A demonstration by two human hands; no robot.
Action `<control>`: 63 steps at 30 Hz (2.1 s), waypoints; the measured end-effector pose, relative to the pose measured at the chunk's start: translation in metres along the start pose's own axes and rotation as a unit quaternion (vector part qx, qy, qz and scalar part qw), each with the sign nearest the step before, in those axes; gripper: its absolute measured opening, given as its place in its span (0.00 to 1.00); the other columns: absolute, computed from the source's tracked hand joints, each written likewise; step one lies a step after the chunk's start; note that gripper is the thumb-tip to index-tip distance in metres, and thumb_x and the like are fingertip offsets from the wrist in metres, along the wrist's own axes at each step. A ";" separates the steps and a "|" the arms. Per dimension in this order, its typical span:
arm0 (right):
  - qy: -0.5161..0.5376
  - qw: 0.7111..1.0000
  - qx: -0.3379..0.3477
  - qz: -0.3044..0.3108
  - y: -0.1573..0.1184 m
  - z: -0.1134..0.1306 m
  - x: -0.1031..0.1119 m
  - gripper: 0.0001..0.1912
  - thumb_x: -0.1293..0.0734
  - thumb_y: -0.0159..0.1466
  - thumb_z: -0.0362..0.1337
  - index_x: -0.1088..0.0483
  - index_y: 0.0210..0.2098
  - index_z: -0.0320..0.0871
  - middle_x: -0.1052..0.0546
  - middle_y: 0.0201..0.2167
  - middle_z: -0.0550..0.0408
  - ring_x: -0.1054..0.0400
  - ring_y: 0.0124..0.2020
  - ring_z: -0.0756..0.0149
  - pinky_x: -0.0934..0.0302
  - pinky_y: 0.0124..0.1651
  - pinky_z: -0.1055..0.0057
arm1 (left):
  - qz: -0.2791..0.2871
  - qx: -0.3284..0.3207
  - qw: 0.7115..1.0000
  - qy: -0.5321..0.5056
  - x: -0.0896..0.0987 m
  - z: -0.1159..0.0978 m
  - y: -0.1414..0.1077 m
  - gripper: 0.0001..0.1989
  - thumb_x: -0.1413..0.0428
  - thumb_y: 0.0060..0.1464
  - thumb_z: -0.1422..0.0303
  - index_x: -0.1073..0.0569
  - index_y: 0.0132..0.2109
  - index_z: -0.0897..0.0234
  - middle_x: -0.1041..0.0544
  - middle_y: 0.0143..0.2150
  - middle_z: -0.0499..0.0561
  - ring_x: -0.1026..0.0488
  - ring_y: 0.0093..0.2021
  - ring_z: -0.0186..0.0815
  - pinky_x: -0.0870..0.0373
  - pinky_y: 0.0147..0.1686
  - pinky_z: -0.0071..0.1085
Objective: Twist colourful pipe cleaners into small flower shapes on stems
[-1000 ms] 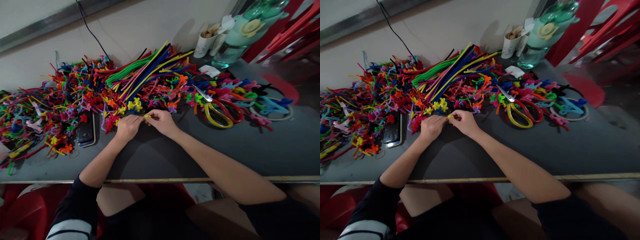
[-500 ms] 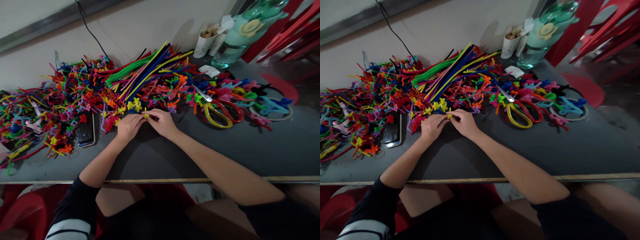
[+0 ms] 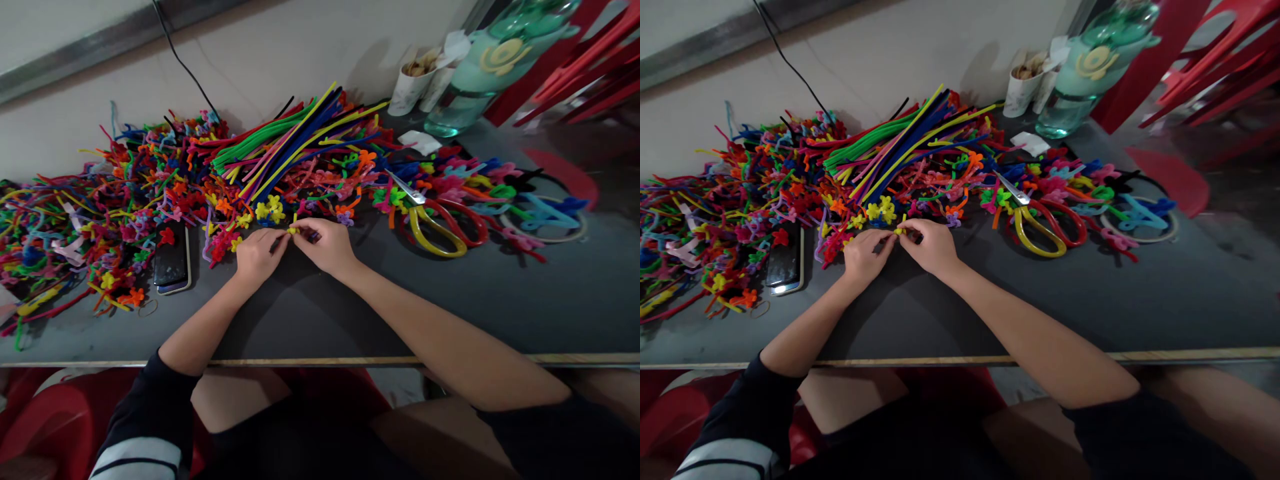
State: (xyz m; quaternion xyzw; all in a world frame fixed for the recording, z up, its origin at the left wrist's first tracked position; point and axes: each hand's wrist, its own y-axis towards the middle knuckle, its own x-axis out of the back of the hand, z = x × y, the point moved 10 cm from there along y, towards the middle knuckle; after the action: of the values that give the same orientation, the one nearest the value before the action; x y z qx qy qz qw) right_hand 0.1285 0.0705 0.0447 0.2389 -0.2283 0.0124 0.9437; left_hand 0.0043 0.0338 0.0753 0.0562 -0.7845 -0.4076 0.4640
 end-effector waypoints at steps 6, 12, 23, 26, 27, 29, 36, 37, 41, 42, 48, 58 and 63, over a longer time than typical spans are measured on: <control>-0.019 1.000 0.013 -0.008 -0.001 0.001 0.001 0.09 0.34 0.59 0.35 0.23 0.37 0.43 0.20 0.33 0.53 0.27 0.30 0.66 0.34 0.33 0.69 | 0.014 0.032 0.999 0.002 -0.003 0.005 -0.001 0.08 0.47 0.60 0.68 0.24 0.36 0.65 0.20 0.31 0.50 0.24 0.32 0.31 0.33 0.30 0.26; -0.011 1.000 0.020 -0.004 -0.001 0.004 0.001 0.09 0.34 0.60 0.36 0.23 0.38 0.44 0.19 0.33 0.54 0.26 0.30 0.66 0.33 0.34 0.69 | 0.050 0.116 0.990 -0.065 -0.011 0.019 -0.003 0.07 0.49 0.60 0.69 0.26 0.37 0.65 0.23 0.32 0.51 0.27 0.31 0.30 0.36 0.28 0.25; 0.160 0.983 -0.090 0.022 -0.001 -0.015 -0.009 0.15 0.33 0.60 0.43 0.25 0.42 0.41 0.20 0.32 0.51 0.26 0.29 0.66 0.30 0.32 0.69 | 0.078 0.257 0.884 -0.382 -0.045 0.041 -0.013 0.14 0.49 0.61 0.57 0.30 0.37 0.63 0.29 0.27 0.47 0.32 0.26 0.27 0.33 0.27 0.24; 0.236 0.962 -0.133 0.031 -0.002 -0.024 -0.016 0.17 0.31 0.58 0.46 0.26 0.41 0.41 0.21 0.32 0.51 0.27 0.27 0.67 0.31 0.27 0.71 | 0.082 0.275 0.881 -0.376 -0.049 0.043 -0.016 0.13 0.47 0.60 0.57 0.29 0.37 0.64 0.28 0.28 0.47 0.31 0.26 0.27 0.33 0.25 0.24; 0.246 0.959 -0.140 0.030 -0.001 -0.025 -0.017 0.17 0.31 0.57 0.47 0.27 0.40 0.41 0.21 0.31 0.52 0.28 0.26 0.68 0.32 0.26 0.72 | 0.085 0.280 0.880 -0.374 -0.049 0.043 -0.017 0.13 0.47 0.60 0.57 0.29 0.37 0.64 0.27 0.28 0.48 0.31 0.26 0.27 0.33 0.24 0.23; 0.258 0.955 -0.148 0.027 -0.001 -0.027 -0.017 0.18 0.30 0.56 0.48 0.27 0.38 0.41 0.22 0.30 0.52 0.28 0.26 0.69 0.33 0.24 0.73 | 0.091 0.285 0.881 -0.367 -0.050 0.044 -0.018 0.13 0.48 0.60 0.58 0.29 0.37 0.64 0.26 0.29 0.49 0.30 0.26 0.27 0.33 0.24 0.23; 0.215 0.969 -0.119 0.029 0.000 -0.024 -0.014 0.13 0.31 0.58 0.43 0.25 0.37 0.40 0.22 0.28 0.53 0.29 0.25 0.69 0.32 0.29 0.70 | 0.053 0.268 0.905 -0.326 -0.040 0.045 -0.014 0.13 0.48 0.60 0.59 0.26 0.40 0.64 0.23 0.32 0.50 0.28 0.28 0.28 0.31 0.26 0.24; 0.197 0.974 -0.108 0.027 0.001 -0.022 -0.012 0.12 0.32 0.58 0.41 0.24 0.37 0.40 0.22 0.28 0.53 0.29 0.26 0.68 0.32 0.30 0.69 | 0.044 0.259 0.914 -0.308 -0.036 0.044 -0.012 0.12 0.46 0.59 0.59 0.26 0.41 0.64 0.22 0.33 0.50 0.27 0.29 0.28 0.31 0.26 0.24; 0.120 0.991 -0.051 0.013 0.001 -0.008 -0.003 0.11 0.33 0.60 0.36 0.23 0.40 0.42 0.20 0.34 0.52 0.27 0.31 0.67 0.34 0.31 0.69 | 0.036 0.193 0.958 -0.211 -0.020 0.032 -0.006 0.09 0.41 0.55 0.63 0.24 0.40 0.63 0.22 0.34 0.50 0.27 0.30 0.28 0.32 0.28 0.24; 0.103 0.994 -0.035 0.015 0.002 -0.004 -0.002 0.11 0.34 0.60 0.36 0.22 0.40 0.43 0.20 0.36 0.52 0.27 0.32 0.66 0.35 0.30 0.70 | 0.038 0.172 0.967 -0.187 -0.017 0.028 -0.004 0.08 0.41 0.55 0.64 0.24 0.39 0.63 0.22 0.33 0.49 0.27 0.31 0.29 0.32 0.29 0.25; 0.066 0.998 -0.004 0.024 0.001 0.003 -0.002 0.11 0.35 0.61 0.35 0.22 0.40 0.46 0.20 0.39 0.53 0.26 0.35 0.66 0.35 0.29 0.70 | 0.045 0.132 0.984 -0.113 -0.011 0.020 -0.002 0.07 0.43 0.58 0.64 0.23 0.38 0.62 0.21 0.33 0.50 0.26 0.31 0.30 0.30 0.33 0.26; 0.081 0.995 -0.047 -0.017 -0.001 -0.007 0.003 0.05 0.33 0.58 0.36 0.26 0.33 0.43 0.21 0.29 0.55 0.28 0.27 0.68 0.34 0.31 0.71 | 0.024 0.100 0.993 -0.058 -0.009 0.016 -0.004 0.09 0.48 0.61 0.65 0.25 0.37 0.64 0.23 0.31 0.50 0.27 0.30 0.30 0.35 0.29 0.25; 0.093 0.994 -0.052 -0.010 0.000 -0.008 0.001 0.05 0.33 0.58 0.37 0.27 0.32 0.42 0.21 0.28 0.55 0.29 0.27 0.69 0.34 0.32 0.70 | 0.023 0.106 0.993 -0.051 -0.009 0.016 -0.004 0.09 0.47 0.61 0.64 0.25 0.37 0.64 0.22 0.32 0.50 0.27 0.32 0.30 0.34 0.30 0.26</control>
State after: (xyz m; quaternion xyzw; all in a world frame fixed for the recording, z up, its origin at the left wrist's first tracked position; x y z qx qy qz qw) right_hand 0.1329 0.0745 0.0388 0.1895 -0.1370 0.0133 0.9722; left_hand -0.0047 0.0449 0.0630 0.0660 -0.8471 -0.3139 0.4237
